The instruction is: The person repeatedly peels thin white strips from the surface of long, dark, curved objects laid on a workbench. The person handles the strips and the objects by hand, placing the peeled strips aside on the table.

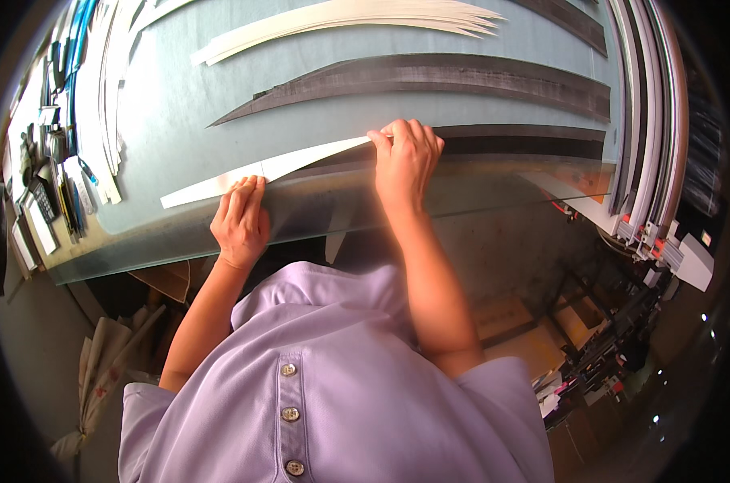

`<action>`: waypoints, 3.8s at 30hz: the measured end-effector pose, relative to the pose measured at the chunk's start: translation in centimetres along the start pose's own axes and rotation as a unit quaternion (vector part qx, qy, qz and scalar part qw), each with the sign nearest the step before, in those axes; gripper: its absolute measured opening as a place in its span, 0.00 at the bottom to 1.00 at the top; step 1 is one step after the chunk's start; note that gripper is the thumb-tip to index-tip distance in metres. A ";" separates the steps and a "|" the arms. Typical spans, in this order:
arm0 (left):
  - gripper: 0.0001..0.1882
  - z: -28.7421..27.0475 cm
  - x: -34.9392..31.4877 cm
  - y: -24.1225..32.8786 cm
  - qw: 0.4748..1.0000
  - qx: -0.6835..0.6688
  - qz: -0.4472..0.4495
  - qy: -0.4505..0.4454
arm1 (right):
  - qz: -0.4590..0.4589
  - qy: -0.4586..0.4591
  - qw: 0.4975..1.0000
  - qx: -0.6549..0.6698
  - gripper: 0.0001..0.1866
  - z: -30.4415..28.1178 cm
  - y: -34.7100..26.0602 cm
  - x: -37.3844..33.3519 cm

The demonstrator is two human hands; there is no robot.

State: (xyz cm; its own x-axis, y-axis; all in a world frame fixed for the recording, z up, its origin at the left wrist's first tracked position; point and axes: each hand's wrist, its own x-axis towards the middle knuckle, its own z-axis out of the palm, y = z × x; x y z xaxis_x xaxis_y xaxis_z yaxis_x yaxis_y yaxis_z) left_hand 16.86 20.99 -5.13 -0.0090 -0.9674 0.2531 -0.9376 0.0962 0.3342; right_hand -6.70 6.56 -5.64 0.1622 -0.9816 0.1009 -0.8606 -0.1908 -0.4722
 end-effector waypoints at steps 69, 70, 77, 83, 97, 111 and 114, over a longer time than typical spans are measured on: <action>0.24 -5.0 -2.7 -2.6 0.989 0.075 -0.087 -0.089 | -0.261 -0.079 0.957 -0.097 0.21 -1.8 -1.2 -3.5; 0.23 -5.5 -3.0 -3.4 0.989 0.080 -0.097 -0.082 | -0.260 -0.072 0.957 -0.103 0.19 -2.1 -0.7 -3.2; 0.16 -6.4 -4.2 -7.3 0.984 0.115 -0.137 -0.012 | -0.169 -0.106 0.968 -0.152 0.16 -4.2 3.0 -0.5; 0.13 -5.8 -2.2 -6.1 0.964 0.114 -0.239 -0.018 | -0.166 -0.038 0.980 0.103 0.19 -6.0 8.4 2.1; 0.07 1.2 7.8 3.5 0.975 -0.164 -0.145 -0.032 | -0.070 -0.068 0.995 0.015 0.13 -16.1 20.7 9.8; 0.04 6.9 35.5 -10.0 0.984 -0.082 -0.145 0.068 | -0.092 -0.077 0.993 -0.001 0.14 -9.2 20.3 37.8; 0.05 7.6 35.8 -9.5 0.989 -0.016 -0.118 0.090 | -0.165 0.052 0.982 -0.080 0.15 -7.5 20.9 37.3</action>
State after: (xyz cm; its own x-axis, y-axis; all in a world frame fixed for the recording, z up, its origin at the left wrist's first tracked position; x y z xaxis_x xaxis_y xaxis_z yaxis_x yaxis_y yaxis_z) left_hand 22.82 -16.31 -6.20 0.2730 -0.9069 0.3210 -0.8948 -0.1168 0.4309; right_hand -22.22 -33.98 -5.17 0.4017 -0.8587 0.3183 -0.8359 -0.4857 -0.2556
